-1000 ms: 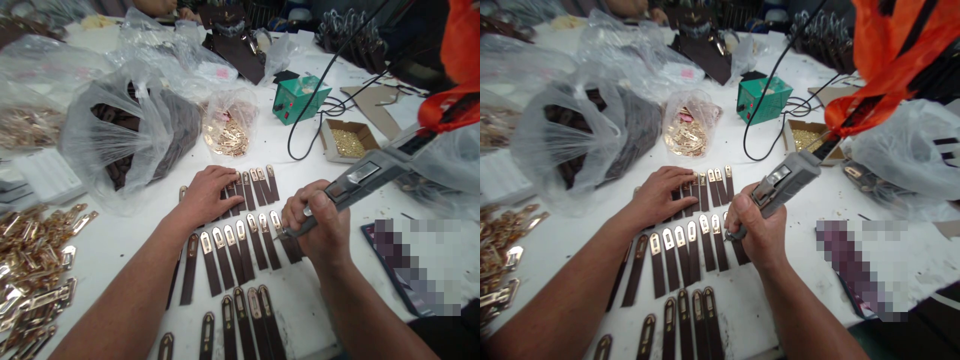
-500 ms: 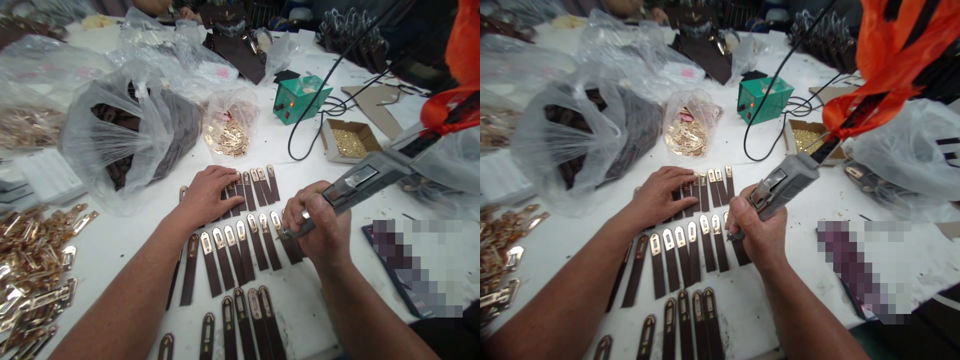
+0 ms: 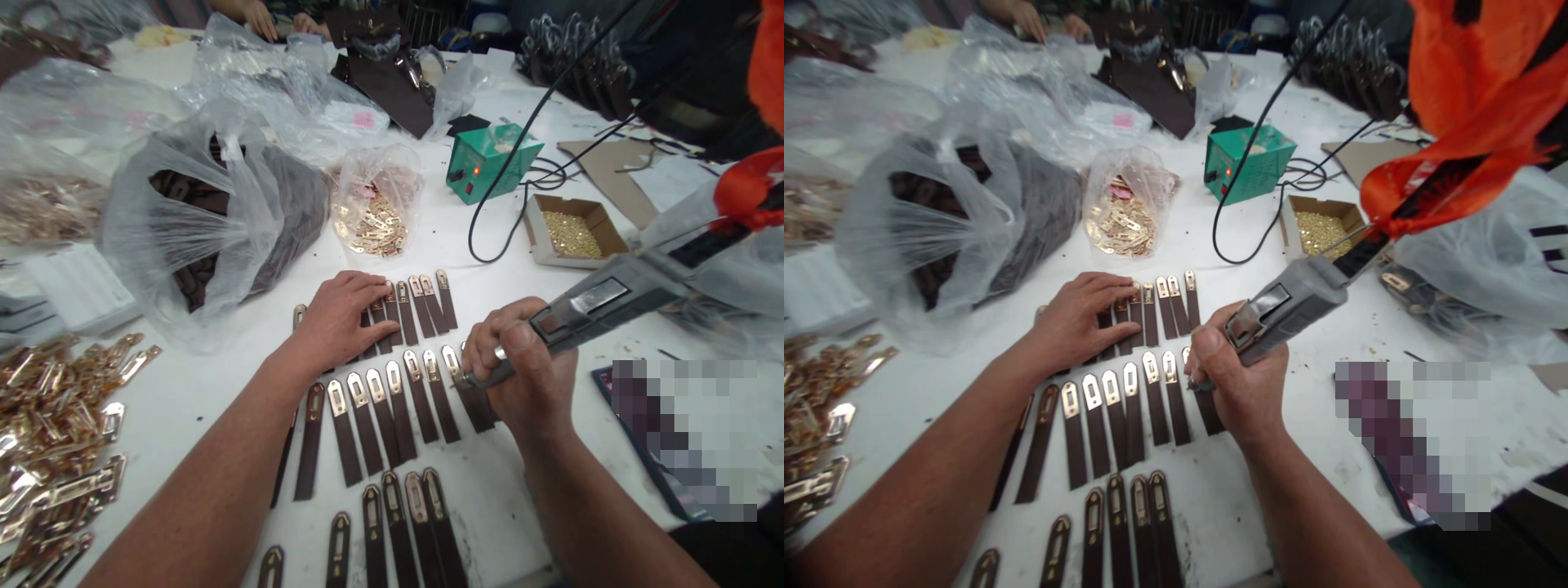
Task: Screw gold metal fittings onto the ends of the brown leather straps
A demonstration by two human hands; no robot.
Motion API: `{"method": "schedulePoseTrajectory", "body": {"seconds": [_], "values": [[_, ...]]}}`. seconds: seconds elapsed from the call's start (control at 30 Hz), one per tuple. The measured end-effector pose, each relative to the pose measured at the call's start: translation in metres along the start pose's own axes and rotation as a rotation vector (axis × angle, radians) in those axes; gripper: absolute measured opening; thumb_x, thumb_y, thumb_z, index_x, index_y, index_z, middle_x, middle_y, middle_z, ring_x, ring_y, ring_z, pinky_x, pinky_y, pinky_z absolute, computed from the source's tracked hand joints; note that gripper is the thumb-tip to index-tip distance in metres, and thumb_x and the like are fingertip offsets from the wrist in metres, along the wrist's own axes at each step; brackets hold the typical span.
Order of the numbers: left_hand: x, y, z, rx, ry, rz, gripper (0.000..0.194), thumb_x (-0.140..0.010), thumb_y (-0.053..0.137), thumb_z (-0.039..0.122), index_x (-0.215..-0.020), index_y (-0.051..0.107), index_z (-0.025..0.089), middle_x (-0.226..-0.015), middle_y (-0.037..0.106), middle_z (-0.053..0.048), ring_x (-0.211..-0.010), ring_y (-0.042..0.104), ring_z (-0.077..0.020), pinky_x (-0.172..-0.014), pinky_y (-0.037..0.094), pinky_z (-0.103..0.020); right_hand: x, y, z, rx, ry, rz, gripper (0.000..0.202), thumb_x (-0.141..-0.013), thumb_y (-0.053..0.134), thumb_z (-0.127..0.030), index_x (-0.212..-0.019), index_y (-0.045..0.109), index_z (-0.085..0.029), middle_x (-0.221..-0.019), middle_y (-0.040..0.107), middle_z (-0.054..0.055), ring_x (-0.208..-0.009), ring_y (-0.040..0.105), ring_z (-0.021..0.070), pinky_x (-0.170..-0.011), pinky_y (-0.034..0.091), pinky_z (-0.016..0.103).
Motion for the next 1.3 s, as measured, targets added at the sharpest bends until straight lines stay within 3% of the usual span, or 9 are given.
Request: {"method": "schedulePoseTrajectory", "body": {"seconds": [0.43, 0.87, 1.13, 1.3], "values": [[0.000, 0.000, 0.000, -0.018, 0.003, 0.005, 0.054, -0.095, 0.076, 0.054, -0.137, 0.072, 0.022, -0.148, 0.068, -0.008, -0.137, 0.059, -0.0315, -0.118, 0.045, -0.050, 0.001, -0.001, 0.001, 0.046, 0.008, -0.004, 0.032, -0.091, 0.083, -0.045, -0.087, 0.061, -0.021, -0.057, 0.054, -0.005, -0.046, 0.054, 0.0135, -0.047, 0.047, 0.029], [0.002, -0.001, 0.001, -0.027, 0.021, 0.028, 0.055, -0.093, 0.080, 0.052, -0.137, 0.072, 0.018, -0.146, 0.069, -0.009, -0.135, 0.060, -0.0313, -0.118, 0.046, -0.049, 0.001, 0.001, -0.006, -0.030, -0.052, -0.082, 0.021, -0.099, 0.075, -0.036, -0.091, 0.063, -0.021, -0.062, 0.056, -0.004, -0.050, 0.054, 0.0121, -0.050, 0.048, 0.028], [0.004, -0.003, 0.004, -0.009, -0.053, -0.020, 0.056, -0.092, 0.081, 0.051, -0.138, 0.070, 0.021, -0.152, 0.066, -0.003, -0.138, 0.057, -0.0298, -0.120, 0.044, -0.048, -0.022, 0.035, -0.038, -0.092, -0.072, 0.038, 0.032, -0.092, 0.081, -0.042, -0.084, 0.060, -0.020, -0.058, 0.050, -0.005, -0.045, 0.048, 0.0108, -0.047, 0.044, 0.026], [0.005, -0.003, 0.004, 0.012, -0.076, -0.008, 0.055, -0.089, 0.084, 0.051, -0.135, 0.071, 0.022, -0.150, 0.067, -0.002, -0.139, 0.057, -0.0292, -0.120, 0.043, -0.047, -0.062, 0.067, -0.023, -0.065, -0.119, 0.012, 0.043, -0.087, 0.087, -0.048, -0.075, 0.056, -0.021, -0.056, 0.051, -0.006, -0.046, 0.049, 0.0117, -0.049, 0.048, 0.028]]}}
Point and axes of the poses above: each hand's wrist, its own x-axis away from the middle knuckle, its own y-axis out of the palm, z = x × y, the point moved 3 cm from there along -x, towards the middle knuckle
